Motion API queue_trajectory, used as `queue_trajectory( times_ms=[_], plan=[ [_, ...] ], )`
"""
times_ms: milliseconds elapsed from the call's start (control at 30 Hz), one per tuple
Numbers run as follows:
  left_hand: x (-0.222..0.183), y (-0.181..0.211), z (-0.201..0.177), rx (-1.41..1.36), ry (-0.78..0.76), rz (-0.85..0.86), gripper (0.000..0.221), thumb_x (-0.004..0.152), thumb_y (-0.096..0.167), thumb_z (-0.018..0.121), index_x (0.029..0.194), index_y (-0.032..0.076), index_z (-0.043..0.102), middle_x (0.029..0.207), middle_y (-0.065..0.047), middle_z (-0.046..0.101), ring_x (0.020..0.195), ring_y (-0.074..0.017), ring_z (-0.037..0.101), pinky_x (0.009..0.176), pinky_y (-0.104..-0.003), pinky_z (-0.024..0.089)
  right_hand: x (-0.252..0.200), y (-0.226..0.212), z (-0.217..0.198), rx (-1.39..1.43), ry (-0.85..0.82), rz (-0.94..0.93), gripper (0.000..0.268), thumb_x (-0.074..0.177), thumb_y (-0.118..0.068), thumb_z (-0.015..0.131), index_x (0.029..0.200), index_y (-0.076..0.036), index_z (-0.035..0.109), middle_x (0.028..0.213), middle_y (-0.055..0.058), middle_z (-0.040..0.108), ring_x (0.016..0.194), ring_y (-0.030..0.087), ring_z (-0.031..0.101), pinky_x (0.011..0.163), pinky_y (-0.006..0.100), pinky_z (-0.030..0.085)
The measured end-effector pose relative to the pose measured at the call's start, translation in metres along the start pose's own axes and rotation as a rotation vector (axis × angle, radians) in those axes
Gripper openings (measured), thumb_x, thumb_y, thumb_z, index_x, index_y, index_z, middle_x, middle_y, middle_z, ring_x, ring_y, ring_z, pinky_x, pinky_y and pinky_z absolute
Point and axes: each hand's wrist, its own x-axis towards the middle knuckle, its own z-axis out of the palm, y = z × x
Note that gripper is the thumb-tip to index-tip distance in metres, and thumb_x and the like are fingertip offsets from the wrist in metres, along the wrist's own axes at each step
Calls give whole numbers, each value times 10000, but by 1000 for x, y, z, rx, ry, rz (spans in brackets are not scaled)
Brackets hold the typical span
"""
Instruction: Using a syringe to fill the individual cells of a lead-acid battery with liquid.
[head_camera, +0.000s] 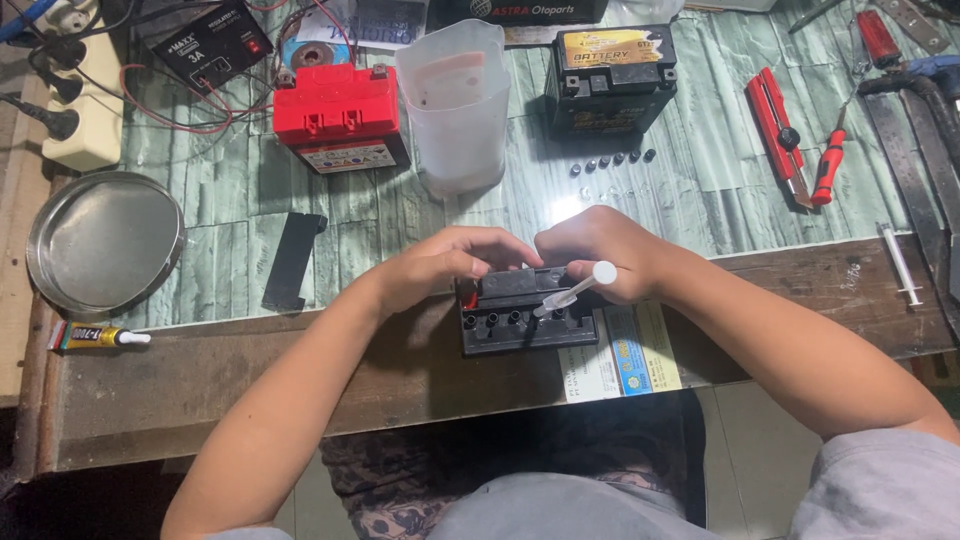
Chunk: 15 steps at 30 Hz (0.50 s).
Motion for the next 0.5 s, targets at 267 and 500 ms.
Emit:
queue_trajectory(
  times_ms=[267, 500],
  plan=[
    [6, -23, 26, -116, 312, 184, 636, 775, 516, 507, 1113, 28, 736, 867, -123, 627, 836, -167, 615, 671, -342, 593, -4, 7, 0, -63, 25, -102, 497, 885, -423, 410, 1077, -127, 759, 677, 104, 661, 536, 317, 596, 554, 434, 556],
    [4, -25, 33, -114, 390, 211, 632, 754, 534, 519, 1037, 21, 756, 890, -126, 626, 831, -208, 650, 627, -352, 602, -5, 7, -2, -46, 17, -111, 542, 867, -432, 403, 1137, -136, 769, 732, 80, 714, 565, 279, 656, 583, 402, 585]
  ],
)
